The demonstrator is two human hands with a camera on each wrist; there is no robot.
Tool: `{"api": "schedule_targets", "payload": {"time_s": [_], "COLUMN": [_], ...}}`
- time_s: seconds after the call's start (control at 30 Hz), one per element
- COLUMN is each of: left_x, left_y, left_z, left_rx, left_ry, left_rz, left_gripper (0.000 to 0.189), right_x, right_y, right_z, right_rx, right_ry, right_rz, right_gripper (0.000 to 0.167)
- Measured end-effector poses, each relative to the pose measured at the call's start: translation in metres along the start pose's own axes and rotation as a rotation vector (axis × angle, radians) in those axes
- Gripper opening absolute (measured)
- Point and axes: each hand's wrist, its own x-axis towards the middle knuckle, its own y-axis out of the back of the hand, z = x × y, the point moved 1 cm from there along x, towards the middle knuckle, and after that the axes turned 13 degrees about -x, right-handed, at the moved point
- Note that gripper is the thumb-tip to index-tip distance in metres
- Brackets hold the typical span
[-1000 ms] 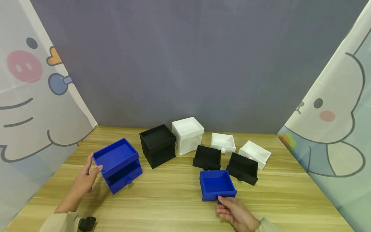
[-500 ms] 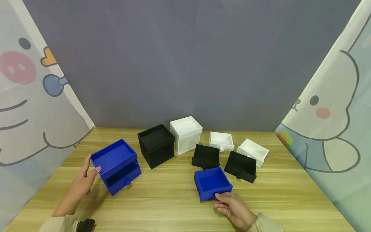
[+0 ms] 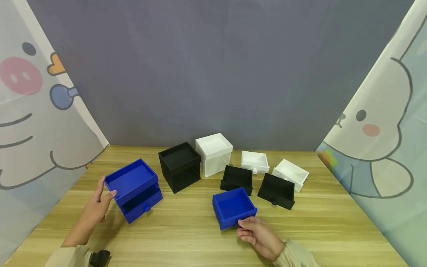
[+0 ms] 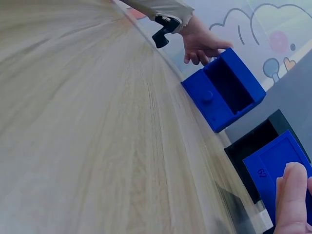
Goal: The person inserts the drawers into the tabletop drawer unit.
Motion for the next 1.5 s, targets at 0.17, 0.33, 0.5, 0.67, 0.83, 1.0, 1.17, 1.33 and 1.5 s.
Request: {"api": "schedule_targets", "payload": {"time_s": [0.17, 0.33, 0.5, 0.67, 0.83, 1.0, 1.17, 1.33, 1.5], "left_x": [-0.001, -0.001, 0.0, -0.001, -0.001, -0.001, 0.001, 0.001, -0.003], "left_y": [0.001, 0.001, -0.001, -0.002, 0.0, -0.001, -0.001, 0.0, -0.002], "left_z": [-0.002, -0.002, 0.001, 0.003, 0.002, 0.003, 0.005, 0.004, 0.003], "left_rx": [0.002, 0.003, 0.029, 0.047, 0.037, 0.035, 0.028, 0.056, 0.034], "left_ry": [0.01, -0.004, -0.021, -0.009, -0.006, -0.005, -0.007, 0.002, 0.001], "left_rz": [0.003, 0.006, 0.021, 0.035, 0.028, 0.014, 0.019, 0.028, 0.028], "left_gripper": [0.076, 0.076, 0.075, 0.075, 0.075, 0.076, 0.077, 0.076, 0.077], "right_x": [0.005, 0.011, 0.017, 0.023, 0.031, 0.037, 0.042, 0.047, 0.051], "right_y": [-0.01, -0.016, -0.022, -0.029, -0.039, -0.051, -0.064, -0.08, -0.095], "right_z": [-0.004, -0.005, -0.007, -0.011, -0.012, -0.013, -0.013, -0.011, -0.01], "right_rx": [0.002, -0.012, -0.03, -0.038, -0.036, -0.03, -0.021, -0.04, -0.076], "right_ry": [-0.03, -0.037, -0.038, -0.033, -0.026, -0.008, 0.008, 0.008, 0.005], "right_rz": [0.015, 0.004, -0.005, -0.021, -0.031, -0.047, -0.066, -0.098, -0.132], "right_gripper": [0.012, 0.013, 0.013, 0.013, 0.014, 0.013, 0.013, 0.013, 0.014]}}
